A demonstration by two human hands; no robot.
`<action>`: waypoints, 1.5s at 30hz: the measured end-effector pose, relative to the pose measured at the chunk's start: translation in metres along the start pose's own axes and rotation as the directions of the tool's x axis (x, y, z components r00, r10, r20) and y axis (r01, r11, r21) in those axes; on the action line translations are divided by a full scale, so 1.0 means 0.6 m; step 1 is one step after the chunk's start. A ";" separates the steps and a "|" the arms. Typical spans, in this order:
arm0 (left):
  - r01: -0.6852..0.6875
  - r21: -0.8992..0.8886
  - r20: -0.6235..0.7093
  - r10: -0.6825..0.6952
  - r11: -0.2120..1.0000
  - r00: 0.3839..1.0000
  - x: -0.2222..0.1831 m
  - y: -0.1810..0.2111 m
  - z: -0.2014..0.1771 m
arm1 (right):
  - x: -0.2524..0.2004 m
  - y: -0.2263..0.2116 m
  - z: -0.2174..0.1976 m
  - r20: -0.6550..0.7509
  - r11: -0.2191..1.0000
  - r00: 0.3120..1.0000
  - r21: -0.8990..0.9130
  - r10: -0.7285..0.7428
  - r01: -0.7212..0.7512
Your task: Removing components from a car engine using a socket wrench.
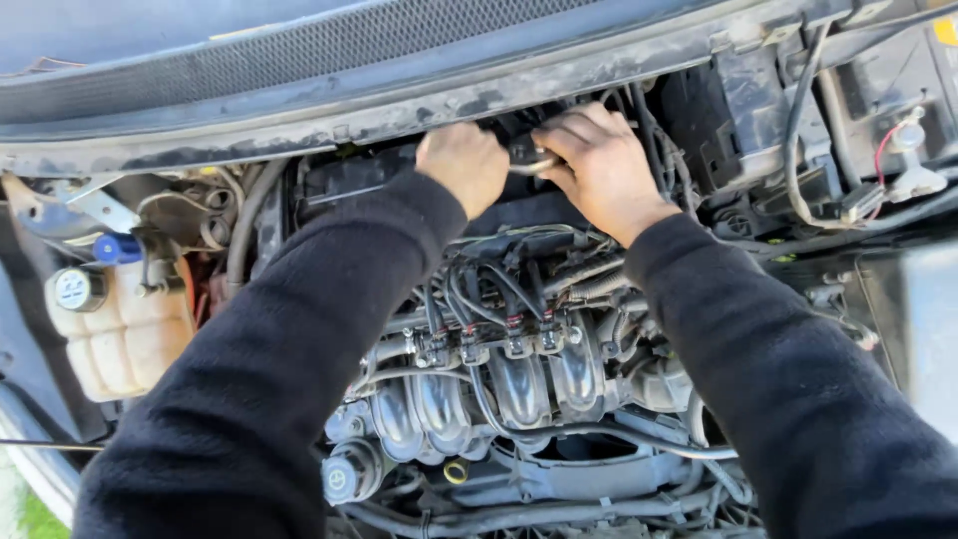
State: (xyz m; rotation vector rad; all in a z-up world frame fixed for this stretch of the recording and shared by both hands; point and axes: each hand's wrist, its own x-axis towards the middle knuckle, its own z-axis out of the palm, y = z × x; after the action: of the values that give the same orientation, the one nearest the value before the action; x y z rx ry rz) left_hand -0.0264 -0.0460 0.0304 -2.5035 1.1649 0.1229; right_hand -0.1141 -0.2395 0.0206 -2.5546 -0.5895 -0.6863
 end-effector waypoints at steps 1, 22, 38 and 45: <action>-0.008 -0.010 0.002 0.009 1.000 1.000 0.003 0.008 -0.001 | -0.003 0.000 0.003 0.010 1.000 1.000 -0.003 0.008 -0.008; -0.111 -0.101 -0.169 0.093 0.989 0.981 -0.038 0.009 -0.006 | -0.007 -0.021 0.030 -0.097 0.979 0.985 -0.133 0.140 -0.152; -0.071 -0.191 0.073 0.086 0.979 0.994 0.006 0.022 -0.032 | -0.018 -0.017 0.050 -0.114 0.978 0.974 -0.048 0.197 -0.204; 0.021 -0.414 -0.163 -0.097 0.910 0.982 0.095 -0.001 0.071 | -0.020 -0.013 0.046 -0.084 0.976 0.979 -0.096 0.186 -0.193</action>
State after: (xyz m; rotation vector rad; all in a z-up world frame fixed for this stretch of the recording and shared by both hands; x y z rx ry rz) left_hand 0.0143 -0.0709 -0.0220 -2.9715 1.2376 0.1398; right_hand -0.1172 -0.2227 -0.0054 -2.6239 -0.2872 -0.7577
